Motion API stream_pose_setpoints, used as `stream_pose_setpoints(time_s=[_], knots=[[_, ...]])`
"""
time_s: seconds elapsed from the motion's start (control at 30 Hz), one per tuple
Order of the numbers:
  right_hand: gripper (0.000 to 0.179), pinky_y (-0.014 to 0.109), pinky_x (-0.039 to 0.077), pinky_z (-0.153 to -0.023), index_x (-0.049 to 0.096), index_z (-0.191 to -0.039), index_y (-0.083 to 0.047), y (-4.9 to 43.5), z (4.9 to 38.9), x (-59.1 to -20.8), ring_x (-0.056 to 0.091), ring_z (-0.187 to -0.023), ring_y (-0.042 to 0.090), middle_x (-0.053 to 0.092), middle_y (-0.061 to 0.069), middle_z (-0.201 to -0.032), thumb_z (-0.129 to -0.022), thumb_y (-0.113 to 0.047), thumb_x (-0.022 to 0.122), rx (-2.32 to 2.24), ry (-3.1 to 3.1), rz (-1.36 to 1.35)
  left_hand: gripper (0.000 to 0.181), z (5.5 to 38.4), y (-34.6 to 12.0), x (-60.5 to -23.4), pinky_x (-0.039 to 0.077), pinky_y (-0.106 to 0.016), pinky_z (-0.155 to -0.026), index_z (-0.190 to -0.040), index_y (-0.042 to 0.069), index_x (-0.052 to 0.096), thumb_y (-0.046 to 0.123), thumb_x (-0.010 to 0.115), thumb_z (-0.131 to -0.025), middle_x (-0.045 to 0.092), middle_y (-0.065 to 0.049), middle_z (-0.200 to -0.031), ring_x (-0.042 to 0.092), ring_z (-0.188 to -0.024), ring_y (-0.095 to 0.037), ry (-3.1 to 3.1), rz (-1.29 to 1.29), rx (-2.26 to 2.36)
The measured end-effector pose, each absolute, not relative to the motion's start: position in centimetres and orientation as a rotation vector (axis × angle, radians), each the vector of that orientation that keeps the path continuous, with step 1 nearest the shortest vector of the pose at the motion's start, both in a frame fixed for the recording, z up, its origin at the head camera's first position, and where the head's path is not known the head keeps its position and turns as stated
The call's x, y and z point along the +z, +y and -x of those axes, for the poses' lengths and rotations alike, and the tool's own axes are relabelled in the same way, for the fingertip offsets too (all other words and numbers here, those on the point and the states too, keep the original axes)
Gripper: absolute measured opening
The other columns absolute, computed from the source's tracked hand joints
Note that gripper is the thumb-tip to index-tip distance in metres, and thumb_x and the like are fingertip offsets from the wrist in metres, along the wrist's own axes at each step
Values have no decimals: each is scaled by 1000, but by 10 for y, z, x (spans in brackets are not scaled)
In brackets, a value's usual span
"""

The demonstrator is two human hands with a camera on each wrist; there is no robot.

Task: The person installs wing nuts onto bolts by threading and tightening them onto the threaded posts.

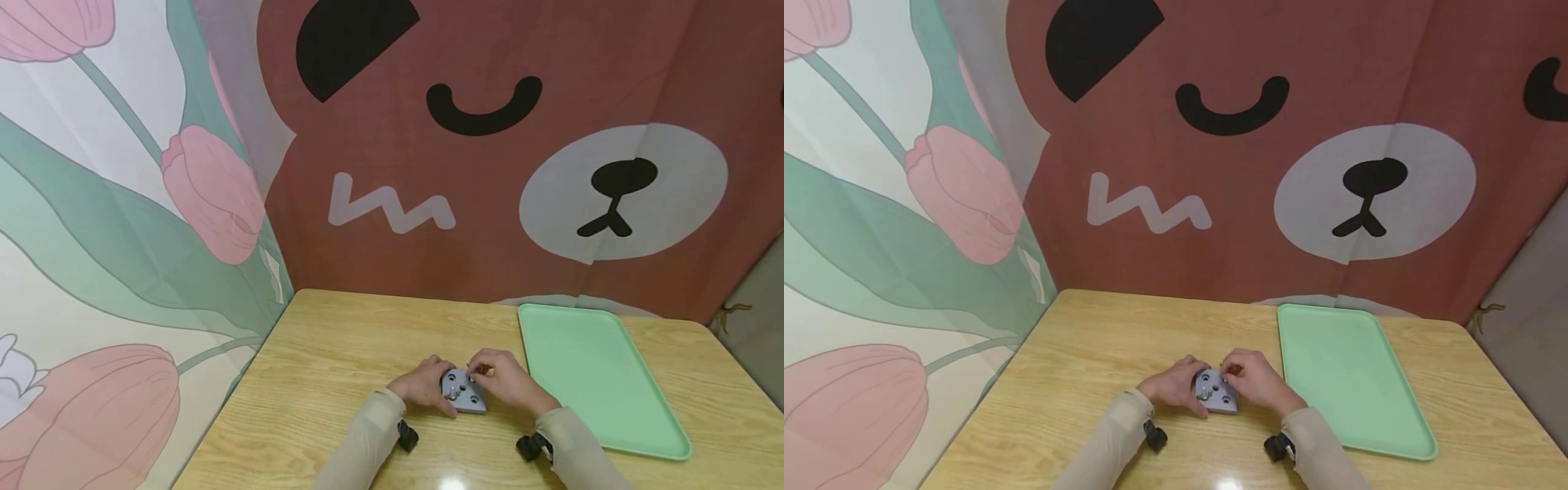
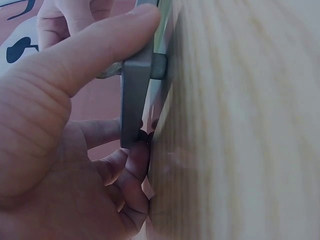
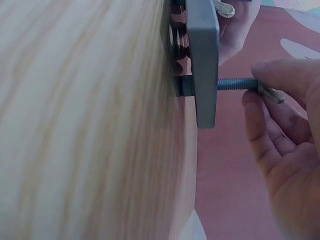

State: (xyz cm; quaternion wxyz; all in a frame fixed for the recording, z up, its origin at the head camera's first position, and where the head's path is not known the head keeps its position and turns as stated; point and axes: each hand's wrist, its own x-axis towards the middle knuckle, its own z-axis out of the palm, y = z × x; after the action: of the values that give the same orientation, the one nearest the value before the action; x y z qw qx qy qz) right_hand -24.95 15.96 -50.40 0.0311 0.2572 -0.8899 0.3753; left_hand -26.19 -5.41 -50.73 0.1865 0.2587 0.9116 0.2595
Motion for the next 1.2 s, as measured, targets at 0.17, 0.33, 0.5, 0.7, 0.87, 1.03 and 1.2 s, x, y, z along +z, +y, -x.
stream_pose_setpoints(time_s=[0.17,0.33,0.5,0.7,0.87,1.03,1.2], knots=[[13,26,48,-65,65,-89,-20,158,248,-504,57,-77,7,60,-12,-82,-86,-9,70,1181,-2765,-690,77,261,-54,-508,39,-24,-76,-129,16,52,38,87,-64,43,7,-105,41,-90,-7,2562,-728,741],[6,27,49,-67,68,-88,-17,159,248,-503,60,-80,8,64,-11,-87,-85,-13,72,1224,-2719,-669,77,261,-54,-506,39,-24,-76,-130,16,51,39,87,-65,43,7,-106,41,-90,-7,2560,-725,736],[7,27,49,-68,71,-85,-11,161,250,-503,60,-79,7,67,-6,-91,-84,-17,73,1251,-2718,-652,77,261,-55,-505,39,-24,-76,-131,16,51,39,86,-66,42,8,-105,40,-90,-7,2560,-732,729],[6,28,50,-70,74,-86,-15,161,250,-502,61,-79,6,67,-9,-90,-83,-10,73,1259,-2712,-665,77,261,-54,-504,39,-24,-76,-130,16,51,38,87,-65,43,7,-104,40,-90,-7,2558,-726,741],[9,27,50,-70,75,-86,-17,162,249,-502,61,-79,6,67,-11,-90,-83,-9,73,1265,-2691,-691,77,261,-54,-506,39,-24,-76,-130,17,51,38,87,-65,42,7,-105,40,-90,-7,2562,-726,733],[9,27,50,-70,75,-86,-16,163,249,-505,62,-80,7,68,-9,-91,-83,-8,73,1284,-2688,-688,77,262,-54,-507,39,-25,-76,-131,17,51,39,86,-66,42,7,-106,40,-90,-7,2557,-728,731],[5,26,49,-69,75,-86,-16,162,251,-505,60,-78,6,66,-12,-88,-82,-13,74,1274,-2721,-632,78,262,-54,-507,39,-25,-76,-132,17,50,39,86,-66,42,7,-107,40,-90,-7,2554,-729,733]])
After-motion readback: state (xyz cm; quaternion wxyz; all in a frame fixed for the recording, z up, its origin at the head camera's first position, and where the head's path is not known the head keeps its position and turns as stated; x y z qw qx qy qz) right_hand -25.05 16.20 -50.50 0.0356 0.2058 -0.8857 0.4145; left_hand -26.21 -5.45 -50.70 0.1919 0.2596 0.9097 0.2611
